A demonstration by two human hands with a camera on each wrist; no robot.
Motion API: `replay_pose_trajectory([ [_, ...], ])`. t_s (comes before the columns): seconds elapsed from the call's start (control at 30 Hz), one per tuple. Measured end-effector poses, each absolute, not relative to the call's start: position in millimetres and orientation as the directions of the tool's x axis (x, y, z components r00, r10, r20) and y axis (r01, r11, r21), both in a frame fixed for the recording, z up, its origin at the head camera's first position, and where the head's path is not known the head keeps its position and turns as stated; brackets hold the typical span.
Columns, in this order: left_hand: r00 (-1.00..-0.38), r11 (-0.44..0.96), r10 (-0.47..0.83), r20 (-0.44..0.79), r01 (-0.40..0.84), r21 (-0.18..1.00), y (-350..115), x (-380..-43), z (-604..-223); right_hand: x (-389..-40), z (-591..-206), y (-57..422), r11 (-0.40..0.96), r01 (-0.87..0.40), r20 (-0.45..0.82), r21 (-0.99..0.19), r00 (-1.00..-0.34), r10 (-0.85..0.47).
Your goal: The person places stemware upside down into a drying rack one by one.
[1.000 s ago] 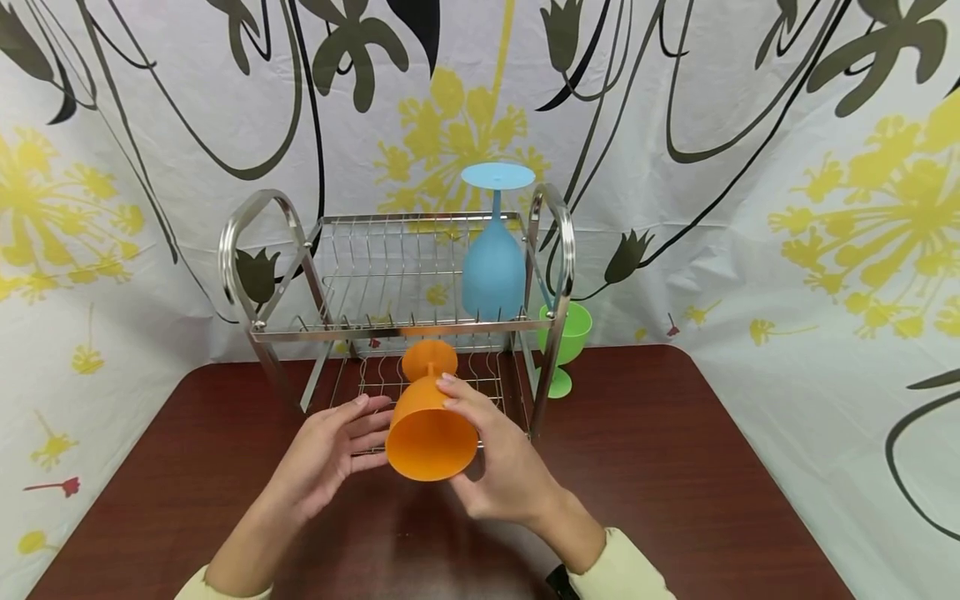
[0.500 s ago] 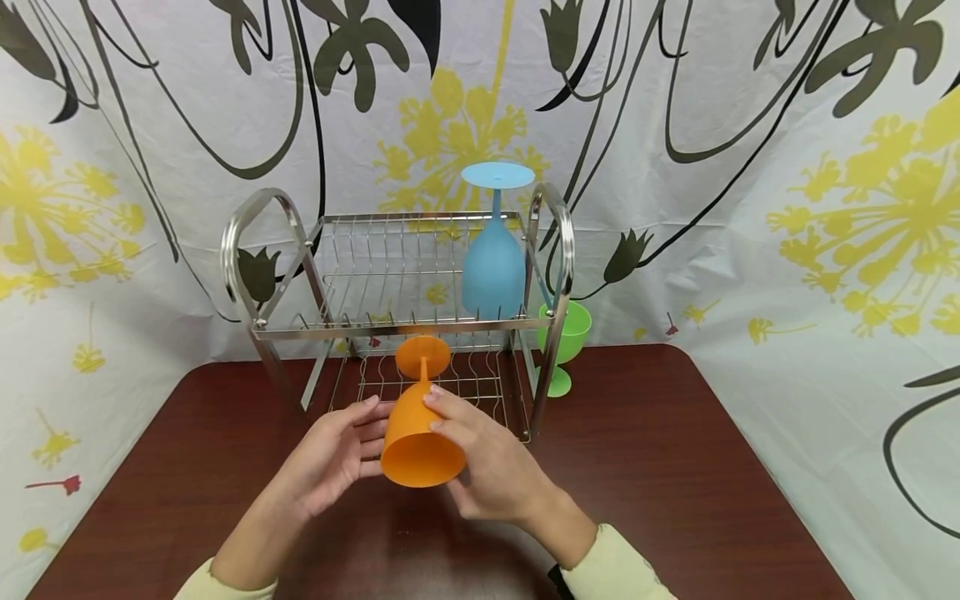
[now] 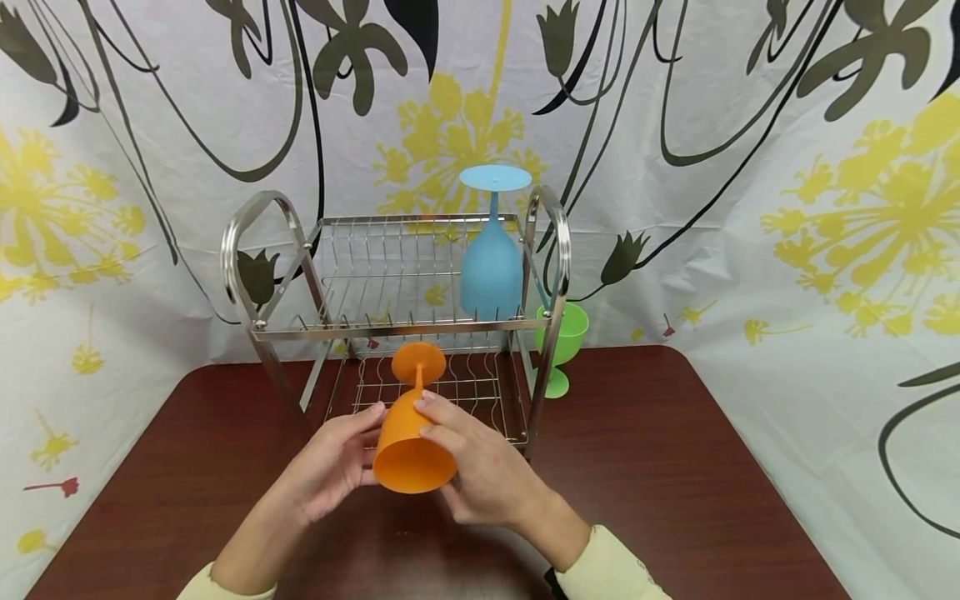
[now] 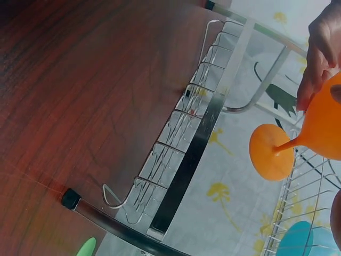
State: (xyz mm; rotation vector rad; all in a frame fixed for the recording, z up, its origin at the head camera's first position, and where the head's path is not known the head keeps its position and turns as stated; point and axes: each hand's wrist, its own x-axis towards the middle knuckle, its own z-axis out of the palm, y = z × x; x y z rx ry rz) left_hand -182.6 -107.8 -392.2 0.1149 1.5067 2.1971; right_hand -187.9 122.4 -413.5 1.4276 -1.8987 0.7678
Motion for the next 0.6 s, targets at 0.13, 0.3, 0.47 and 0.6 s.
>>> replay_pose_trajectory([
  [0.13, -0.887, -0.269, 0.427, -0.176, -0.310, 0.912, -106.5, -181.7, -393.1, -187.4, -414.6, 121.7, 0.241, -0.967, 0.773, -0.085, -0.217, -0.596],
  [0.3, -0.894, -0.288, 0.416, -0.166, -0.303, 0.909, -106.4, -180.4, -393.8, -186.1, -414.8, 121.0, 0.246, -0.962, 0.760, -0.120, -0.248, -0.600],
  [0.47, -0.911, -0.308, 0.385, -0.147, -0.277, 0.910, -105.4, -180.3, -396.0, -183.9, -415.9, 122.9, 0.287, -0.946, 0.704, -0.153, -0.308, -0.640],
  [0.6, -0.928, -0.274, 0.348, -0.136, -0.239, 0.932, -102.4, -180.3, -399.1, -178.5, -417.5, 125.5, 0.347, -0.908, 0.624, -0.235, -0.415, -0.662],
])
